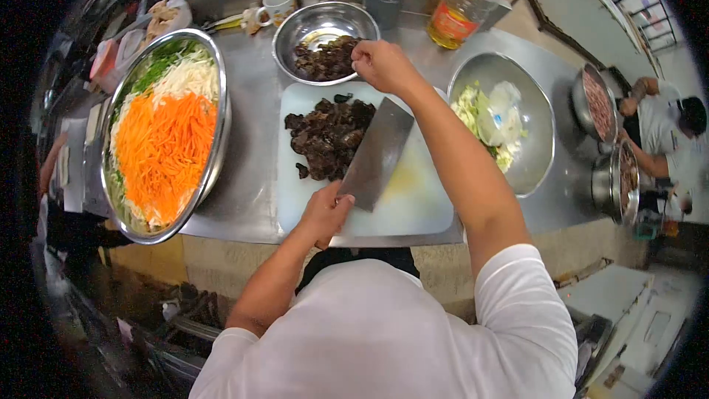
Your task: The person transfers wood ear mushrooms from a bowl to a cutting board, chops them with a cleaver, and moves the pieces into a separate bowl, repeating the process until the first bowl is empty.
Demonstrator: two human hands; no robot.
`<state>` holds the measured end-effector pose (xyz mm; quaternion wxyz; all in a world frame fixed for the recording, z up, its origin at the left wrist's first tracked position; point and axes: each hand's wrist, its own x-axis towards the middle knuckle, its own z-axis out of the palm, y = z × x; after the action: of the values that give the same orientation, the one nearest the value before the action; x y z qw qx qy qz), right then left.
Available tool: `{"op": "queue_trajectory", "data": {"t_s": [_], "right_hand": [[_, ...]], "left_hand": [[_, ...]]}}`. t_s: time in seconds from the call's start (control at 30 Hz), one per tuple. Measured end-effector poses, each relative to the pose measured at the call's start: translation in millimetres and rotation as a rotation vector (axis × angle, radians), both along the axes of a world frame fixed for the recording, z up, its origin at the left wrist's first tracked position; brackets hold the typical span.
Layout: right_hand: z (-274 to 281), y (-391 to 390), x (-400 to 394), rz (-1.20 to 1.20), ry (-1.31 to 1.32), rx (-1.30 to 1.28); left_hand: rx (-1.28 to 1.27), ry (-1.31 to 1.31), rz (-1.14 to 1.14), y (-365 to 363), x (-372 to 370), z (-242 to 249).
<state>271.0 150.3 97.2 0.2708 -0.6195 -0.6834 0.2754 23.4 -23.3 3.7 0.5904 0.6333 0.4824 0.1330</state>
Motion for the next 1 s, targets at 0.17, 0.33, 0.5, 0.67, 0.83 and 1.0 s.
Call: {"op": "queue_trajectory", "data": {"t_s": [0.17,0.33,0.5,0.67,0.83,1.0], "right_hand": [[-40.0,87.0,-51.0,0.195,-0.36,0.025],[-75.3,128.8,-86.4,0.263,-0.621,-0.142],[-92.9,163.6,-88.9,0.203,-0.455,-0.009],[-122.9,185.8,-81.4,0.209,-0.362,0.142],[-77.3,165.9,-55.4,0.162,-0.277,0.05],[-7.2,59.8,-18.6,0.096,0.091,-0.092]], "left_hand": [[-0.098,-0.047,0.077,-1.9,-3.6,0.6],[0.05,-0.152,0.086,-3.0,-4.4,-5.8],[-0.025,-0.047,0.063,5.5,-5.3,23.2],[-0.034,-0.038,0.062,5.1,-7.4,28.8],[-0.061,-0.048,0.034,6.5,-5.8,18.4],[0.195,-0.144,0.08,-2.3,-1.8,-15.7]]}}
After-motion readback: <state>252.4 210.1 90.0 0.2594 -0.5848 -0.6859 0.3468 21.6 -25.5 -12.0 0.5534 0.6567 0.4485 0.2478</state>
